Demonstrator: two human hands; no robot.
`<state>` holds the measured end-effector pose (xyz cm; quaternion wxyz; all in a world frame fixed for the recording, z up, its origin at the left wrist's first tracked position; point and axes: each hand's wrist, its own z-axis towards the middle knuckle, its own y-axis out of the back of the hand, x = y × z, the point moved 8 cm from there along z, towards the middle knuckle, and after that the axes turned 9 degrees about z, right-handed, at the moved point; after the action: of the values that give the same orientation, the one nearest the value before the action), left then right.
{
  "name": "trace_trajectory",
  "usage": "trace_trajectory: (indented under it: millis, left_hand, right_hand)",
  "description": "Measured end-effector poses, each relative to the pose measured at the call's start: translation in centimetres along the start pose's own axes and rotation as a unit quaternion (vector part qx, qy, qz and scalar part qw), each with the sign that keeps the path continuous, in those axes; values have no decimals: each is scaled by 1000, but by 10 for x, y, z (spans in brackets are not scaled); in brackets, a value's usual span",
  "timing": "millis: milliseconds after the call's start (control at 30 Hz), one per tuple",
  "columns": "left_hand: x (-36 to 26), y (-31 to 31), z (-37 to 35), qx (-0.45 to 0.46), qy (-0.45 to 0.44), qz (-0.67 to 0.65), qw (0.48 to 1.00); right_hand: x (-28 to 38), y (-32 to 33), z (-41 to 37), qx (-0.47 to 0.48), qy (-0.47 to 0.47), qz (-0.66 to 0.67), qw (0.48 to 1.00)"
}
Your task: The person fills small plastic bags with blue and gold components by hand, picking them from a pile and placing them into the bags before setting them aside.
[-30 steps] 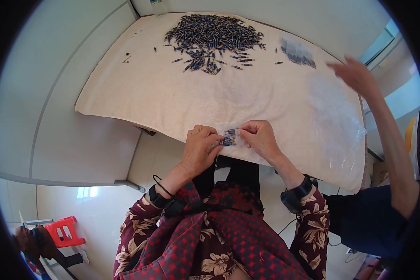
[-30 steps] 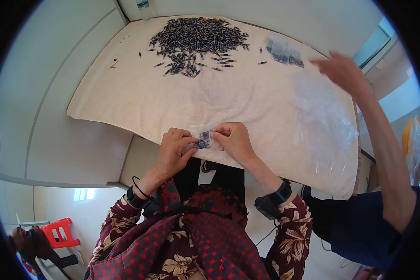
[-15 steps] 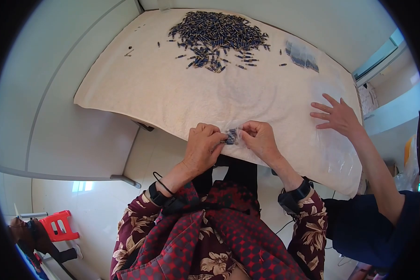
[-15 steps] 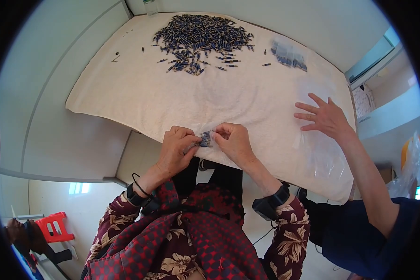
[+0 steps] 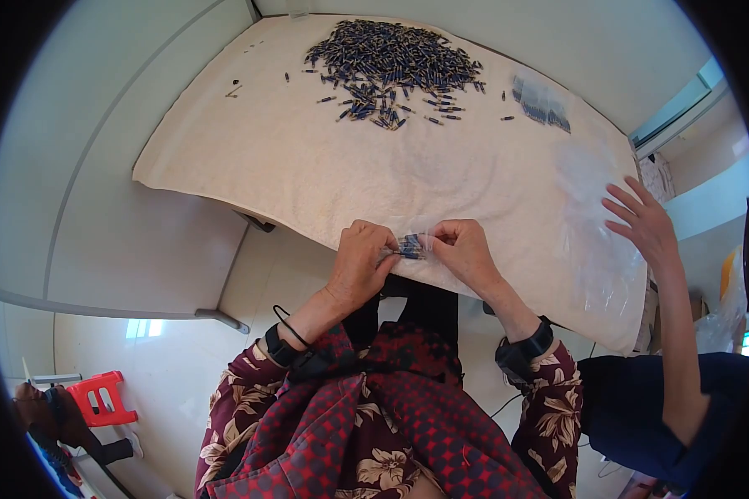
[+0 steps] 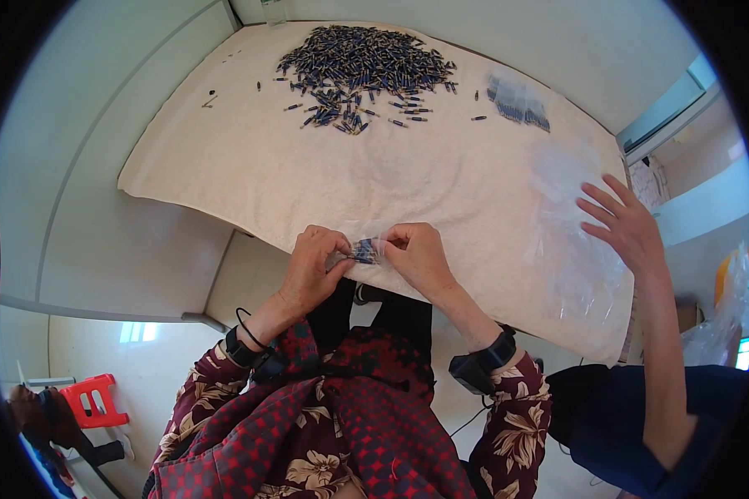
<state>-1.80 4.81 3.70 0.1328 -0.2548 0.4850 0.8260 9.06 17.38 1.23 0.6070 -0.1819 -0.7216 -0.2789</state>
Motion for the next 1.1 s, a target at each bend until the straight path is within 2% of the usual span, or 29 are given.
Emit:
trace_trajectory:
  millis: [233,300,367,467,633,700,800,833,967,1033,1100]
  left_hand:
    - [3,1,-3,-21,-8,-57,998]
    - [-4,4,-4,-23,-26,-27,999]
    - [-11,7,-4,-27,-35,-12,999]
    - [-24,-2,-4,11,-51,110,993]
    - [-38,-13,-5,18,-94,160,982]
    - [-34,-15,-5,34,-87,170,981]
    - [-34,-13,-4,39,-83,177,980]
    - [-35,-12,-2,40,-82,180,979]
    - [-34,4,14,37,-51,145,987]
    - [-28,8,24,33,-37,125,991]
    - [-13,18,45,-11,-48,107,993]
  right_hand:
    - [3,1,-1,-11,13,-6,1000]
    - [4,1,-1,-10,15,-7,1000]
    - [11,2,-1,-4,49,-63,997]
    - [15,3,-3,-5,81,-107,991]
    - [19,2,-8,-23,128,-159,979]
    - [29,10,-4,-30,142,-174,974]
    - [36,28,6,-66,75,-105,989]
    - [40,32,12,-67,78,-109,989]
    - [67,60,53,-129,148,-179,964]
    - [72,73,78,-162,212,-237,934]
    - [67,82,105,-163,216,-253,929]
